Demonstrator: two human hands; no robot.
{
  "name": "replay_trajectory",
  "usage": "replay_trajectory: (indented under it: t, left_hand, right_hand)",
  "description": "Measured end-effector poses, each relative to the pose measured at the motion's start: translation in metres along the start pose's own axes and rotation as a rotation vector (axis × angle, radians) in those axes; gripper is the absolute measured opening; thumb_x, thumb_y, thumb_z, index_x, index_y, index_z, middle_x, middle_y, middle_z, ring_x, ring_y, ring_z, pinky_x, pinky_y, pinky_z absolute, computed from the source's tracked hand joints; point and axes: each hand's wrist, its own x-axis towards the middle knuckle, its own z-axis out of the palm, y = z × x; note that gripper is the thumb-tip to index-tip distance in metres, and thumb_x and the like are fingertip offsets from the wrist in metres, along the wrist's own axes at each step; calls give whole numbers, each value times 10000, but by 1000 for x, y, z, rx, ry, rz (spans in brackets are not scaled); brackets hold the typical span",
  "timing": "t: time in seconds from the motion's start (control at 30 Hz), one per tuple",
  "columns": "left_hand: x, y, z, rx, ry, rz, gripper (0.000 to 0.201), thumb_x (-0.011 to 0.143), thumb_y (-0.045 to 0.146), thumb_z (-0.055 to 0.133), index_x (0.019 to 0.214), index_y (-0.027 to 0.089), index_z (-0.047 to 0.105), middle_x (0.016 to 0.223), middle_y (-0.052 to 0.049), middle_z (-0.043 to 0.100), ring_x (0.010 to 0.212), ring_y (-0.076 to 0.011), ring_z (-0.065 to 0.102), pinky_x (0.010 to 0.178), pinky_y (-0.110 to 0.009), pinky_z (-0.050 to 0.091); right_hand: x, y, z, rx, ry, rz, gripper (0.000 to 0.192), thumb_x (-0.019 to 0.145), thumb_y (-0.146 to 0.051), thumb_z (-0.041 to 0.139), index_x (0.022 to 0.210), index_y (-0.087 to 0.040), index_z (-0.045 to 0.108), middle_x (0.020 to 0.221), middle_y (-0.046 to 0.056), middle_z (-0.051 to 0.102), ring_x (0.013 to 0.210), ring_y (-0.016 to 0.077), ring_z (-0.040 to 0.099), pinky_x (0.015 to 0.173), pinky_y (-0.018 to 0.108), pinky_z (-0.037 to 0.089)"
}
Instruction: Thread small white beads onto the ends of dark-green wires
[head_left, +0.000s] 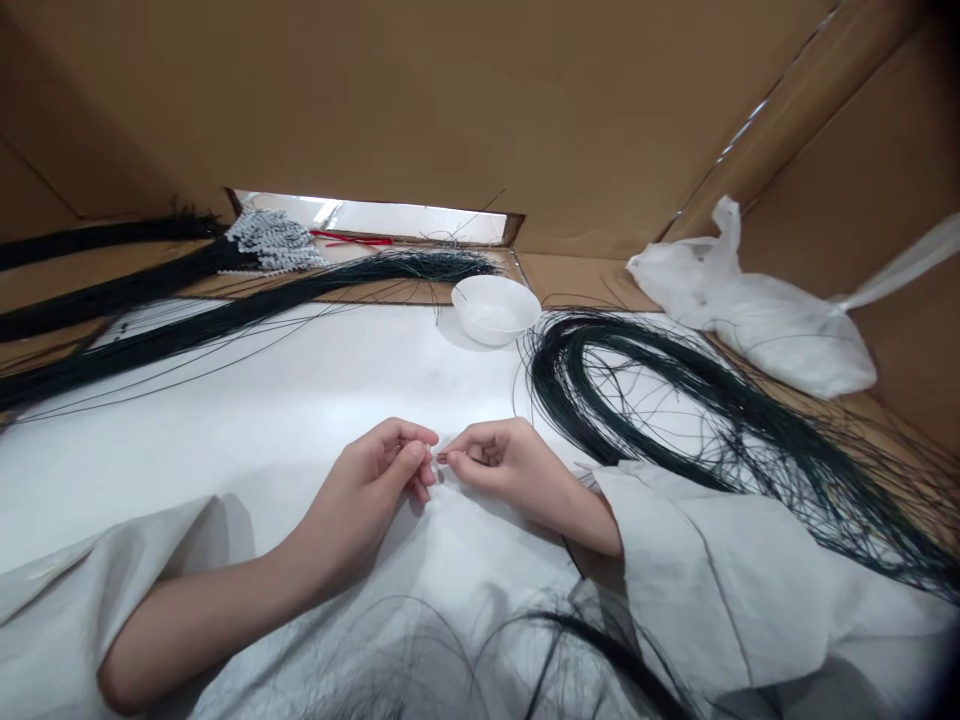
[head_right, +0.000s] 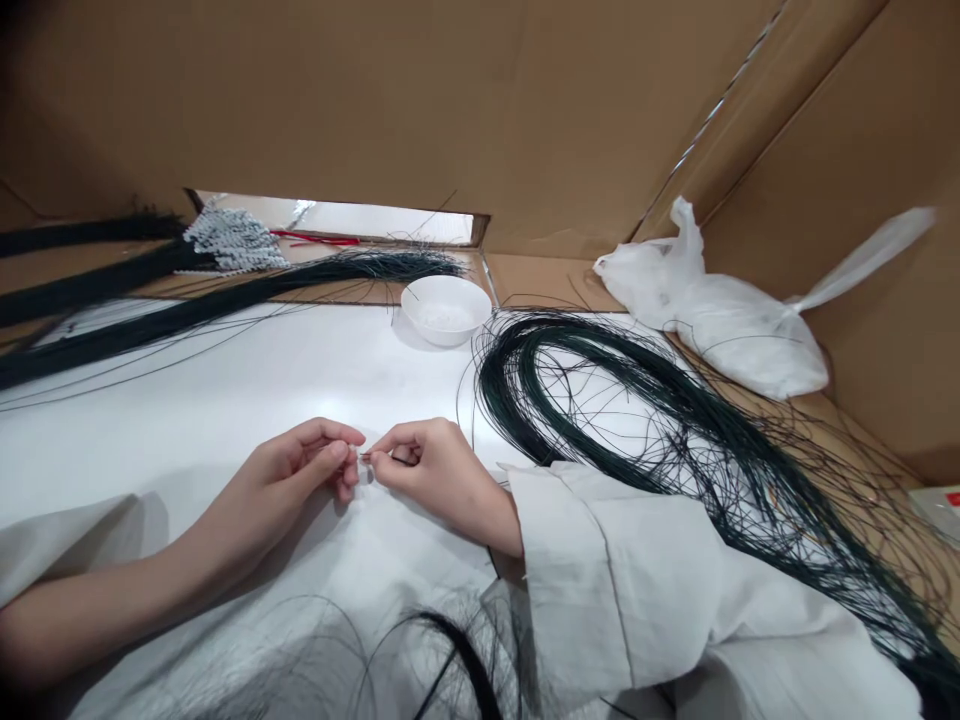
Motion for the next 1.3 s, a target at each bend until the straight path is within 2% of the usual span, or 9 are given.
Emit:
replay_trajectory:
  t: [0.47,0.87,1.3]
  left_hand:
    - [-2,3,1,16,-22,5,137,855,268,437,869,160,522,658,5,583,633,-107,540,645,-247,421]
    - [0,3,1,40,-54,12,129,858,273,435,853,172,515,649,13,569,620,-105,533,632,-242,414]
    - [-1,1,1,19,-65,33,122,847,275,452,845,179,528,666,3,583,622,-113,540,633,-253,410]
  right_hand:
    - [-1,-11,5,45,12,49,127,707,-161,488,656,-117,596,660,32,629,599,100,532,569,211,404]
    - [0,-11,4,77,4,36,115,700,-136,495,645,-122,595,632,11,616,588,88,513,554,199,382]
    - [-1,-12,4,167,6,51,114,689,-103,501,633,-127,598,636,1,633,597,85,553,559,191,406]
